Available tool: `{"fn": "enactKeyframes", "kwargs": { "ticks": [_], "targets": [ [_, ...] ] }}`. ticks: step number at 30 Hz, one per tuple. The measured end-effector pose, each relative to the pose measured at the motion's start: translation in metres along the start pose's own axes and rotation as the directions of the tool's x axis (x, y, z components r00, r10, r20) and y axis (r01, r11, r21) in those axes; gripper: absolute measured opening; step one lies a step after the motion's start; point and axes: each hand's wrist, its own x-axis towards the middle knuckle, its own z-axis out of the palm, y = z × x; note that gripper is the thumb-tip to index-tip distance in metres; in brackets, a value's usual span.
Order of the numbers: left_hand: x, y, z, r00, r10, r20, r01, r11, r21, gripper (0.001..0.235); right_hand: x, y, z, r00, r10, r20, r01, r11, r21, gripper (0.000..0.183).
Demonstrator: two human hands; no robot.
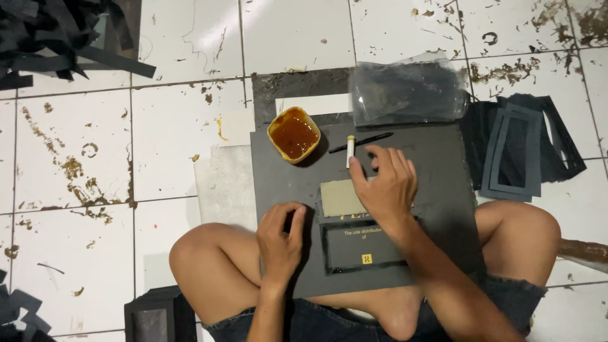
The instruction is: The person sits on the floor with a board on their lap, dips a stick into a container of amber adhesive, and spreads the adhesive along the inner edge of a black rectangular frame piece. They then align the frame piece onto the board and press it into place, with stacks of similar cut frame pieces around them.
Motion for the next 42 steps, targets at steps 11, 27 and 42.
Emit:
{"fn": "enactKeyframes", "kwargs": {
  "ticks": [11, 27, 42],
  "targets": [
    [-0.010, -0.021, 0.010, 0.998, 0.063, -0.009, -0.062, 0.994, 0.088, 0.038, 0.099, 0.043, -0.028, 0.900, -0.365, 0.236, 0.355, 0.931, 0.086, 0.052],
    [-0.008, -0.014, 0.010, 0.988, -0.150, -0.030, 0.148, 0.987, -0.057, 0.019, 0.119, 0.067, -0.032, 0.839, -0.544, 0.008, 0.538, 0.833, 0.128, 0.021],
    [-0.033, 0.121, -0.025, 0.959, 0.129, 0.254, 0.005, 0.884, -0.468, 0.055, -0.014, -0.040, -0.191, 0.930, -0.276, -0.244, 0.359, 0.827, 0.432, 0.024]
  ]
}}
